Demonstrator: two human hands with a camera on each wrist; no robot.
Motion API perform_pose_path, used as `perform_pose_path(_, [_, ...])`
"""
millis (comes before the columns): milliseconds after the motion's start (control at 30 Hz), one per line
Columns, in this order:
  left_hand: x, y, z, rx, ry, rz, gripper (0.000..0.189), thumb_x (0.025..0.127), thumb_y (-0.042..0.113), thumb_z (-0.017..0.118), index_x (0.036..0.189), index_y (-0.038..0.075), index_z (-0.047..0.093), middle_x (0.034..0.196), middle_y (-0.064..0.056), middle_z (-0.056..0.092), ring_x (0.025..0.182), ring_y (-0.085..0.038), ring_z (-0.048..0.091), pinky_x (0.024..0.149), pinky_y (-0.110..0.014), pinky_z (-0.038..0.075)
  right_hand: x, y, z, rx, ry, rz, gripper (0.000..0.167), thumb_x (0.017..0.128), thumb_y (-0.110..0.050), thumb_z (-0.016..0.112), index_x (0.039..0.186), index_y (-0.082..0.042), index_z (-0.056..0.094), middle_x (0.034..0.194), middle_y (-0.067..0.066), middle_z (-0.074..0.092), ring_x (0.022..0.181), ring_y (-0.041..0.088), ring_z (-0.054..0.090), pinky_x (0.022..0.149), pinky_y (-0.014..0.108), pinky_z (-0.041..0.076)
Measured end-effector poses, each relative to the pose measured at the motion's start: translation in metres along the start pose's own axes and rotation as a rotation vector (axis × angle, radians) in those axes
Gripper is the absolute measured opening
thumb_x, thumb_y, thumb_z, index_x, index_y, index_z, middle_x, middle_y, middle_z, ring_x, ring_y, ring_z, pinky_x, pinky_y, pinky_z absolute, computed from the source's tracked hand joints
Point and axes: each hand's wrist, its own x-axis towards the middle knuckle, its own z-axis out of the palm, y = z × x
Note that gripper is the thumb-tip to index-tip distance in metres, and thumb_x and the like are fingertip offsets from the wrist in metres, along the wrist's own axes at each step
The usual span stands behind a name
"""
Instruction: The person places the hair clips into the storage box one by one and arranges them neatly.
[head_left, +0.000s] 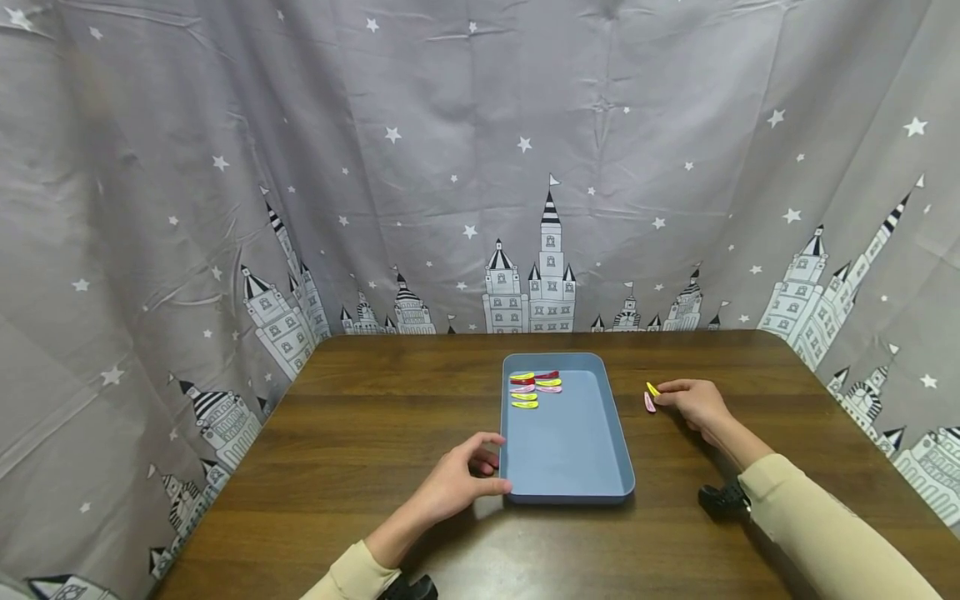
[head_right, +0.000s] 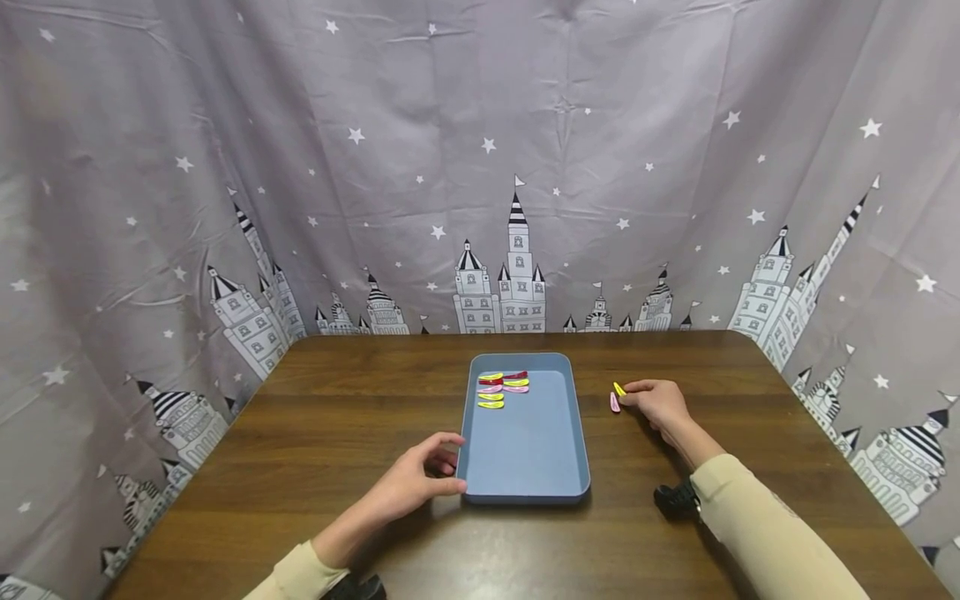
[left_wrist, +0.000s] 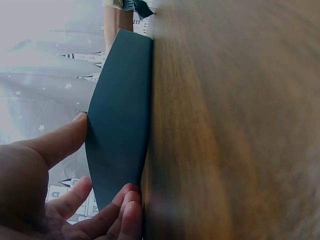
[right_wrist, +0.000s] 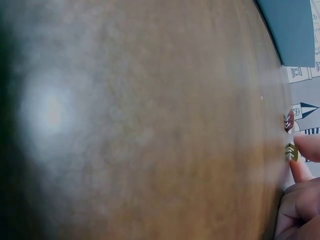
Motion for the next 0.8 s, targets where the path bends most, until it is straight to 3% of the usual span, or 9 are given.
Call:
perform_pose_path(167, [0.0003,0.0003,-0.0001,0.010,0.004,0.000,0.057,0.081,0.030,0.085,0.131,0.015,0.059,0.103,-0.003,0.068,0.096,-0.019,0.063,0.084,-0.038,0.047,-0.0019,0.0008,0.0005,0.000,0.021,-0.009,0.045,0.086,-0.018,0.077,0.123,0.006,0.066,0.104,0.014,0.066,0.046,0.006,0.034,0.044,0.025,0.034])
perform_pose_path(500, [0.0006,-0.0005,-0.0001,0.005,0.000,-0.006,0.058,0.082,0.030,0.085,0.132,0.015,0.059,0.104,-0.003,0.068,0.097,-0.020,0.063,0.084,-0.039,0.047,-0.0001,0.0035,0.0035,-0.021,0.054,-0.006,0.036,0.086,-0.014,0.076,0.114,0.007,0.069,0.081,0.002,0.064,0.045,0.006,0.032,0.043,0.025,0.032])
perform_pose_path(800, [0.0005,-0.0008,-0.0002,0.005,-0.007,-0.013,0.059,0.082,0.031,0.084,0.132,0.015,0.058,0.105,-0.004,0.068,0.098,-0.020,0.062,0.084,-0.039,0.047,-0.0023,0.0018,0.0045,-0.045,0.067,-0.001,0.032,0.088,-0.011,0.072,0.114,0.008,0.070,0.099,0.016,0.064,0.047,0.008,0.036,0.044,0.024,0.034])
